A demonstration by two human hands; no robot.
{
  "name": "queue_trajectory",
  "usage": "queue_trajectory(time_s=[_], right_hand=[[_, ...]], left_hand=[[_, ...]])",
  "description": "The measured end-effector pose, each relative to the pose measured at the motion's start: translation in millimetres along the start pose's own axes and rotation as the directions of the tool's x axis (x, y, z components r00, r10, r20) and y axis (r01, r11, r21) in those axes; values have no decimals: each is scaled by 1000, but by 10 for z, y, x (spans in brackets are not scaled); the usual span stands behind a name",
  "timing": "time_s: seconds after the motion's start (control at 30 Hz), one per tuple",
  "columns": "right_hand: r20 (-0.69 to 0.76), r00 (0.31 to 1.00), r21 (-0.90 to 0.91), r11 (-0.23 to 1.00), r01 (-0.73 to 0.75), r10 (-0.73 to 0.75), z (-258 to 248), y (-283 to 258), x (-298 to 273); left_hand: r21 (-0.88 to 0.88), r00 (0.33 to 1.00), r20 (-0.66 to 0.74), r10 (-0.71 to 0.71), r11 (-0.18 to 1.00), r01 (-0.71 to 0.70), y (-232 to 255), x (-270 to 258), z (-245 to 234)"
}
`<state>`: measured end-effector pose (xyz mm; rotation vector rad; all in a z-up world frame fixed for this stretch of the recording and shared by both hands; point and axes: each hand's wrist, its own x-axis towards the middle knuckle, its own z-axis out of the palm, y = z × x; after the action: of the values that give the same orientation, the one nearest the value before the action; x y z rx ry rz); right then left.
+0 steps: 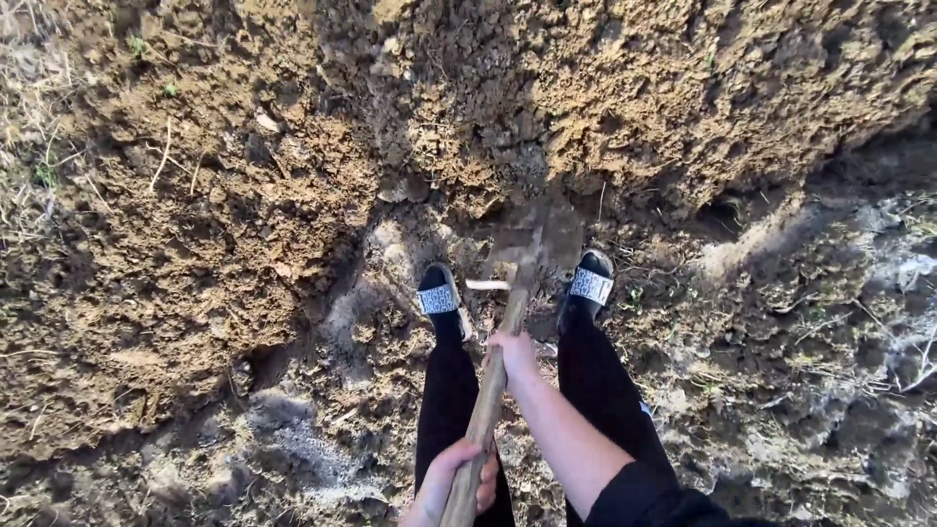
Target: Digging and turning over soil in an outdoor garden area using a shovel.
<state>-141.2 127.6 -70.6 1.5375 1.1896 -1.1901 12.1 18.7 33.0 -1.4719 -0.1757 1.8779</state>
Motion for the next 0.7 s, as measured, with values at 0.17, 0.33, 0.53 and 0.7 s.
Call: queue_trajectory(time_s=[0.17,0.33,0.53,0.7], right_hand=[[-31,993,70,992,-108,111,-75,574,-141],[-2,991,231,964,-131,135,-90,835,-188],[-38,984,180,970,-164,173,28,946,-457],[41,985,303,937,-174,170,97,1008,-384]], left_hand=[[-6,992,-69,-101,995,101,-142,-17,-507],[122,958,-257,-126,979,161,-83,-290,-584],[380,965,-255,-65,911,162,-134,-845,-1224],[403,953,-303,-10,905,138,67,-896,-1023]])
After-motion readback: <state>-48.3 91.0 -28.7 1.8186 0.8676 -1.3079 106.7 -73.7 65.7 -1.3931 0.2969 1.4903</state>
